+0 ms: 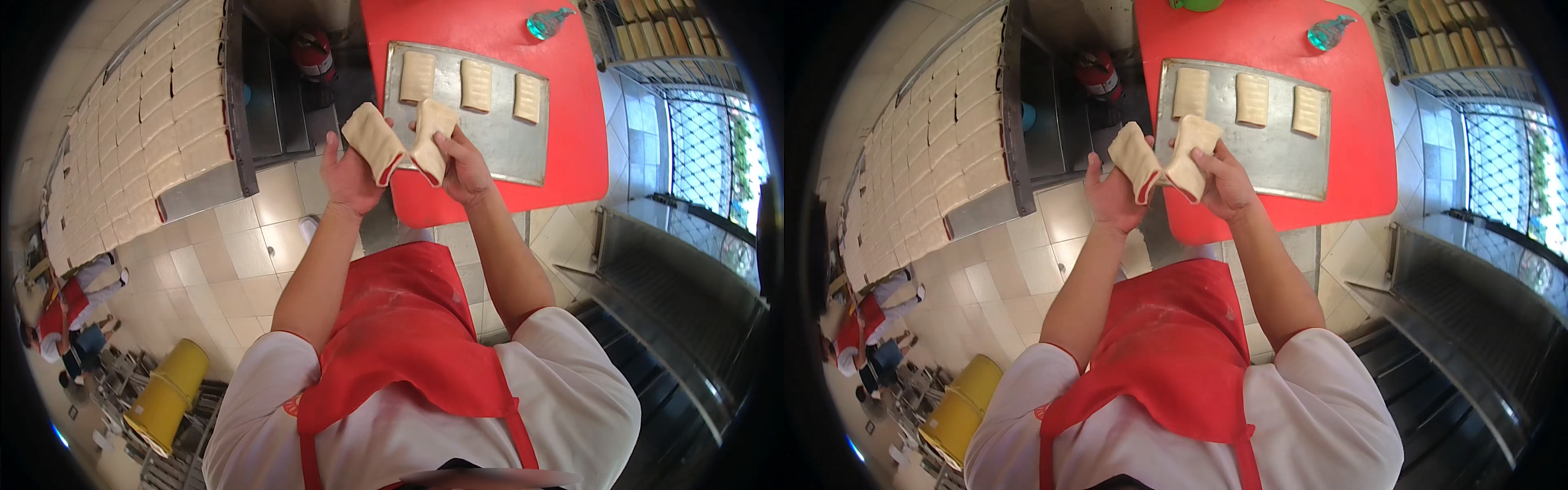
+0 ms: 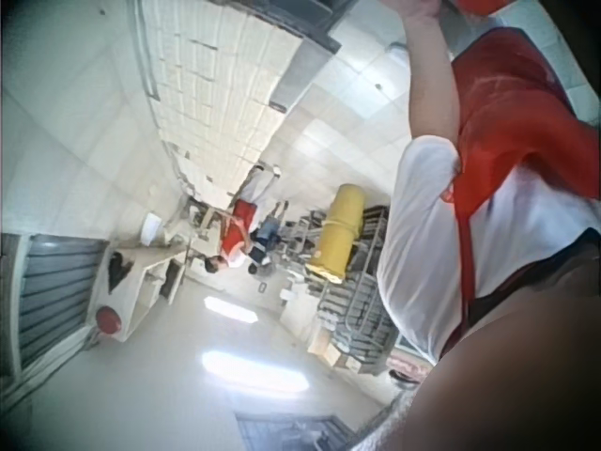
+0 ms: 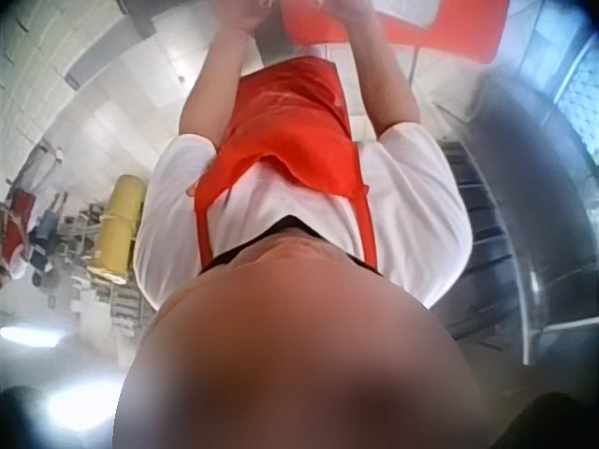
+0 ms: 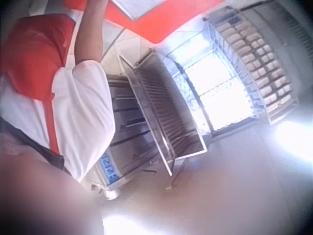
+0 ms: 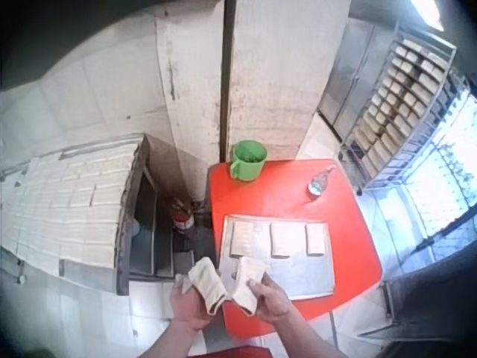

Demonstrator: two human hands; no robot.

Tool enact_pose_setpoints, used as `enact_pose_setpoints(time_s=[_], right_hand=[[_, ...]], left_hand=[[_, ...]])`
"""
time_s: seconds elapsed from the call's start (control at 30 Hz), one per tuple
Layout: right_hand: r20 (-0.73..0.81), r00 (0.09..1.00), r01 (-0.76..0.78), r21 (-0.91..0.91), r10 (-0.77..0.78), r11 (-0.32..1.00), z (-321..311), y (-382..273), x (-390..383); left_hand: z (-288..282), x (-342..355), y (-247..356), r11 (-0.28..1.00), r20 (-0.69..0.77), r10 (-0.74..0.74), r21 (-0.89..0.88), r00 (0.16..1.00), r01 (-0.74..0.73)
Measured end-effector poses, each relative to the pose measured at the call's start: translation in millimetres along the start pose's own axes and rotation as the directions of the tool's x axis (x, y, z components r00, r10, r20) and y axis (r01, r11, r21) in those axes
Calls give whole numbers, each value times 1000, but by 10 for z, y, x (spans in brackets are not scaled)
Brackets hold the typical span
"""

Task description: The person places pieces of dough onto a metal tray and then slides the tray into a rack inside a large oven.

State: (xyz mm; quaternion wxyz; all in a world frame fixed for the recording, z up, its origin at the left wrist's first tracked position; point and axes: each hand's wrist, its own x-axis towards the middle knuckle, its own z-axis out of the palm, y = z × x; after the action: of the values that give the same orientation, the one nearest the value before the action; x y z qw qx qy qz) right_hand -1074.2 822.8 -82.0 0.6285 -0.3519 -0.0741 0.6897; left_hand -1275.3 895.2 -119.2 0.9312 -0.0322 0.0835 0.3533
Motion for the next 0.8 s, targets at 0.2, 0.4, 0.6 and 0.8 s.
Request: enact_pose_setpoints(time_s=[0.2, 0.4, 0.6, 0.8], right_hand=[[-99, 995, -68, -464, 24, 883, -704, -34, 399], [-213, 965, -82, -802, -155, 592, -1213, 503, 938], [-388, 922, -183, -423, 6, 888, -1277, -203, 33], [-441, 888, -9, -293, -127, 956, -1874, -366, -116]], left_hand=[[122, -49, 230, 829, -263, 229, 557, 937, -46], [13, 3, -69, 825, -382, 225, 564, 896, 33], [-281, 726, -811, 720, -375, -226, 558, 899, 414], [-378, 1623, -1578, 463, -531, -327, 631, 782, 622]])
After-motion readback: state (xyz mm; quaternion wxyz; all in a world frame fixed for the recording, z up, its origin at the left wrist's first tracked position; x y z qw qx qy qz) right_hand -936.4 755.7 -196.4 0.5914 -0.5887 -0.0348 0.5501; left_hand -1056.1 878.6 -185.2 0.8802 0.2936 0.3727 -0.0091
